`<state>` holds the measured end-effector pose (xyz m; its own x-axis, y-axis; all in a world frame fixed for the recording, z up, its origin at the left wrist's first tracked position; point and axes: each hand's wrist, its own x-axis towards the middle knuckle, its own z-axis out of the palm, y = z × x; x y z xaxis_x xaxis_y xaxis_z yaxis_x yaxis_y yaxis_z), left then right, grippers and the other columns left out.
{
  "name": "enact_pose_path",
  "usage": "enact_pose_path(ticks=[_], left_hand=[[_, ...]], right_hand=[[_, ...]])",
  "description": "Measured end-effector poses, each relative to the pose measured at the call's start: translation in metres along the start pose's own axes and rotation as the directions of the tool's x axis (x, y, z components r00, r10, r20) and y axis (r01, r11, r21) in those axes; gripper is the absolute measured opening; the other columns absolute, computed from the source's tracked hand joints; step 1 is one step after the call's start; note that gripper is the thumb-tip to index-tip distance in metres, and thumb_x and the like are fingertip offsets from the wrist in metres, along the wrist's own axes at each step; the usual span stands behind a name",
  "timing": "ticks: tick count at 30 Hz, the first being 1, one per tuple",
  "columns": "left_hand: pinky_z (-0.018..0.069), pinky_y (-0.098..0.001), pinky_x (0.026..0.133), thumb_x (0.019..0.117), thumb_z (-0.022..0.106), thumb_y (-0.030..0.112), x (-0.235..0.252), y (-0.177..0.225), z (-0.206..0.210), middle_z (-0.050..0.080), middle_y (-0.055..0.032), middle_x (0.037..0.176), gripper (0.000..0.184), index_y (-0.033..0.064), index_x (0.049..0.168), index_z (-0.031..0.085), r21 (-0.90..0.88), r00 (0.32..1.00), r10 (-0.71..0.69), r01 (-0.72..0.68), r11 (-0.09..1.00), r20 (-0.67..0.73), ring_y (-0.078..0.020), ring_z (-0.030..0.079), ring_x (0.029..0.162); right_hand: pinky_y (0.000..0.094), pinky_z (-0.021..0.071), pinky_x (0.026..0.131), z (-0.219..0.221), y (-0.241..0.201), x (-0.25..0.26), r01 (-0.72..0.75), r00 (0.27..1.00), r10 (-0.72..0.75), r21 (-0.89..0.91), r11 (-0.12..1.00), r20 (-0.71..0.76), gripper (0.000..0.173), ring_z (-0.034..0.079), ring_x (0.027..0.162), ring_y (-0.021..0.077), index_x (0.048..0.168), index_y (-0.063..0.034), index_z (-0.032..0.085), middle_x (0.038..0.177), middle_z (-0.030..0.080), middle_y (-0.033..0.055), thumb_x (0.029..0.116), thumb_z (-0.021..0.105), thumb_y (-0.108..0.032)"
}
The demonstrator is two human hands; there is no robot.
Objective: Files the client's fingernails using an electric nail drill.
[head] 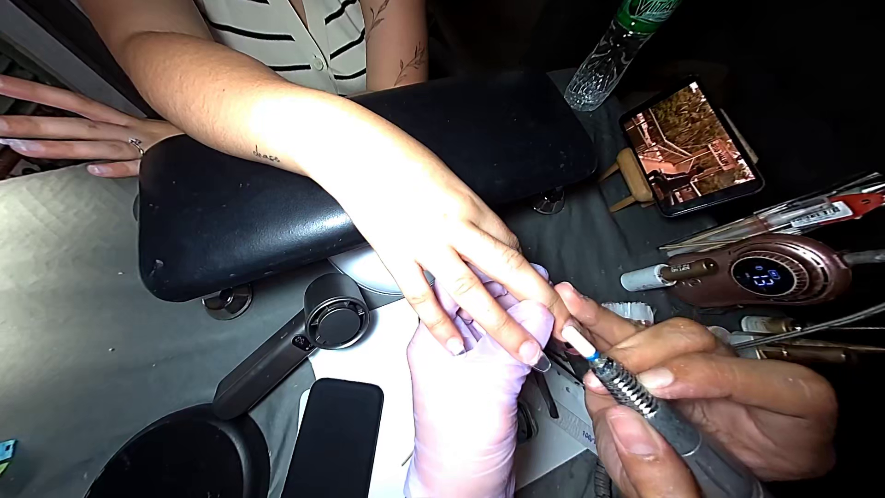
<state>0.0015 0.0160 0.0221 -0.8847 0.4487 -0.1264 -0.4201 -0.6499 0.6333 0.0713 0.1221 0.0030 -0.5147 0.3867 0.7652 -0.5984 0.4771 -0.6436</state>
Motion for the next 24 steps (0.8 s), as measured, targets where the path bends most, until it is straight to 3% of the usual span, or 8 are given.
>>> enact_pose_path(ticks=[6, 14, 18, 24], left_hand=[[0.061, -0.0312, 0.087, 0.0813, 0.076, -0.008, 0.0005, -0.0002, -0.0001, 0.072, -0.0115, 0.096, 0.034, -0.0026, 0.11, 0.059, -0.028, 1.0, 0.002, -0.001, 1.0, 0.013, -0.017, 0.073, 0.094], [0.0617, -0.0316, 0.086, 0.0812, 0.071, -0.013, 0.0008, -0.0007, 0.0022, 0.073, -0.013, 0.094, 0.028, -0.0037, 0.105, 0.059, 0.046, 0.999, 0.042, -0.042, 0.998, -0.004, -0.0184, 0.074, 0.091], [0.0608, -0.0314, 0.088, 0.0824, 0.075, -0.008, 0.0008, -0.0019, -0.0001, 0.072, -0.0119, 0.097, 0.031, -0.0031, 0.11, 0.059, 0.005, 0.998, 0.051, -0.051, 0.999, 0.028, -0.0173, 0.073, 0.094], [0.0611, -0.0302, 0.086, 0.0814, 0.072, -0.011, 0.0008, -0.0012, 0.0012, 0.073, -0.0116, 0.096, 0.033, -0.0034, 0.11, 0.058, 0.021, 0.998, 0.054, -0.055, 0.998, 0.008, -0.0164, 0.073, 0.093]], right_hand=[[0.0384, 0.0638, 0.095, 0.0024, 0.0031, 0.0007, 0.018, 0.999, -0.016, 0.039, 0.999, -0.051, 0.02, 0.072, 0.1, 0.0164, 0.108, -0.0123, 0.059, 0.099, 0.065, -0.0015, 0.0897, 0.068, -0.013], [0.0398, 0.064, 0.094, 0.0051, 0.0013, -0.0022, 0.028, 0.998, -0.031, -0.047, 0.998, -0.058, 0.014, 0.073, 0.103, 0.0187, 0.101, -0.0119, 0.057, 0.097, 0.067, -0.0011, 0.091, 0.067, -0.014], [0.0382, 0.0637, 0.095, 0.0046, 0.0012, -0.0029, 0.021, 0.998, -0.024, -0.062, 0.998, -0.057, 0.015, 0.072, 0.101, 0.0153, 0.101, -0.0124, 0.057, 0.097, 0.066, -0.0023, 0.0904, 0.067, -0.014], [0.0382, 0.0641, 0.093, 0.005, 0.0012, -0.002, 0.02, 0.999, -0.022, -0.058, 0.998, -0.043, 0.015, 0.073, 0.102, 0.0175, 0.102, -0.0124, 0.056, 0.096, 0.066, -0.0017, 0.0918, 0.067, -0.015]])
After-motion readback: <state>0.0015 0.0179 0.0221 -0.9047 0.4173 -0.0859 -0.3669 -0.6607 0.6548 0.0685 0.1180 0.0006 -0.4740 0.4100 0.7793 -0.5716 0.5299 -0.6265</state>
